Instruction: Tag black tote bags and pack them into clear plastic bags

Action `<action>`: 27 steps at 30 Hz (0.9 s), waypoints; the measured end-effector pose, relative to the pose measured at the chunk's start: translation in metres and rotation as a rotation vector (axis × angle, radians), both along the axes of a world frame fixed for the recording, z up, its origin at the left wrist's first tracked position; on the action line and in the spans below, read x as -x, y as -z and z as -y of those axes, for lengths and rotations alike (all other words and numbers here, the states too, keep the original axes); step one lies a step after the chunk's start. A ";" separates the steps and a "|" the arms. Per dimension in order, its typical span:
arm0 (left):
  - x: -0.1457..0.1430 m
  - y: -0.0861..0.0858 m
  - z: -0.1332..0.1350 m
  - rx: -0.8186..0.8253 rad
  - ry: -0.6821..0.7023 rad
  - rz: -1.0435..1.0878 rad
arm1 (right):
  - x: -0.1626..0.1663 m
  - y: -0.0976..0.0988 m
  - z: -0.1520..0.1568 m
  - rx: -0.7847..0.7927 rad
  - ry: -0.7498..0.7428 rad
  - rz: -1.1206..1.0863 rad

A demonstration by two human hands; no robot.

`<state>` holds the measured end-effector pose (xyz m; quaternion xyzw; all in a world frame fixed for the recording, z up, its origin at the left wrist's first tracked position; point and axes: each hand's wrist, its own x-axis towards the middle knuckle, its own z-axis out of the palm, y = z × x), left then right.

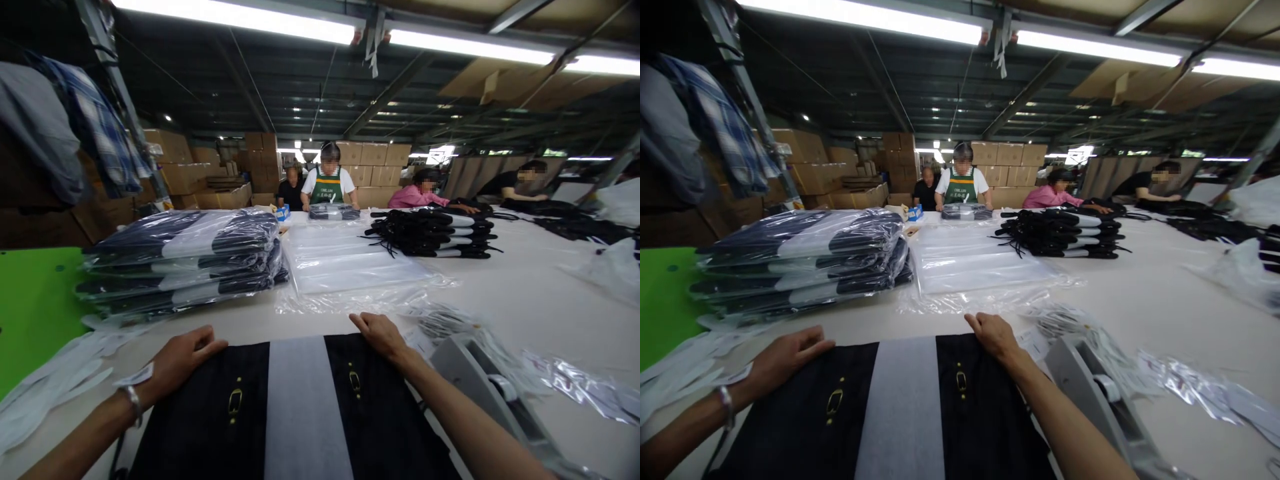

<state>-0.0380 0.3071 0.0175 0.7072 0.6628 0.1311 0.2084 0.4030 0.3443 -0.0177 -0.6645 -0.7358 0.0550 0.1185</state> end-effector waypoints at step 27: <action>0.001 0.087 0.007 -0.177 0.089 -0.326 | 0.048 0.040 -0.028 -0.018 -0.138 -0.141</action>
